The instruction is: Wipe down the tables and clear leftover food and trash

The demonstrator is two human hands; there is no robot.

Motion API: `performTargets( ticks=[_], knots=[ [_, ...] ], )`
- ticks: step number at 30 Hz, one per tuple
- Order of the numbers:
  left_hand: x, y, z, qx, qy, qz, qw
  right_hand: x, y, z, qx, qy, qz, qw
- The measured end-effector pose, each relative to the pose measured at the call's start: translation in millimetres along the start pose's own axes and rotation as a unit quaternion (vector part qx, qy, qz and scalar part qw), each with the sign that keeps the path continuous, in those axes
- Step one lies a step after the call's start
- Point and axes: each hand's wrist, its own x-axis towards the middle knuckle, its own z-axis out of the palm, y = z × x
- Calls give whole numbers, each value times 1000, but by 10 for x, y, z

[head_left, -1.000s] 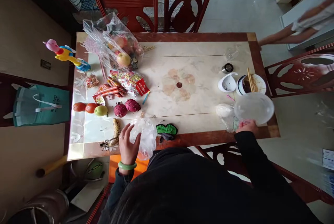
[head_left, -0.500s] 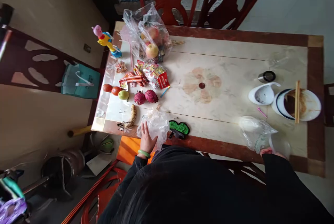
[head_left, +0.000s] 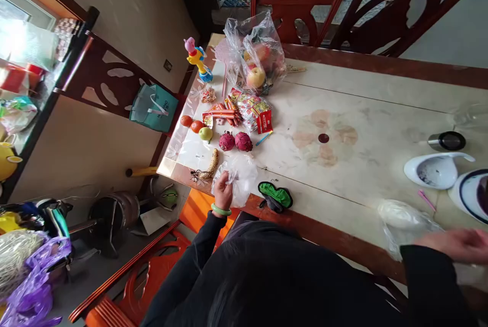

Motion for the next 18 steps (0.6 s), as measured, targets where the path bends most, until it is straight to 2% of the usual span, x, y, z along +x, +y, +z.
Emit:
performTargets(
  ticks=[2,3,6,8,10,12,14,16,18],
  knots=[
    [53,31,51,36,-33,48,998,-376,-91,461,-61,-56,-174,981],
    [72,18,93,64,-61,52,995,-631,-136,715,-77,-114,-225,965],
    [72,-120,246,165,-159,4,973,-1578,-235,1469,-32,-318,-247,915],
    [21,-259,327,211,-209,-39,954,-2247,-277,1940,-14,-450,-261,854],
    [-50,-392,355,215,-235,-53,946,-2851,-341,2401,-23,-528,-299,795],
    [-118,-489,329,196,-242,-51,949,-3352,-457,2871,-53,-550,-362,751],
    [-171,-532,261,167,-238,-57,955,-3742,-621,3335,-95,-535,-435,719],
    [-213,-524,170,136,-229,-67,962,-4025,-791,3753,-137,-503,-491,698],
    [-251,-486,74,108,-215,-71,968,-4211,-927,4083,-173,-471,-511,698]
  ],
)
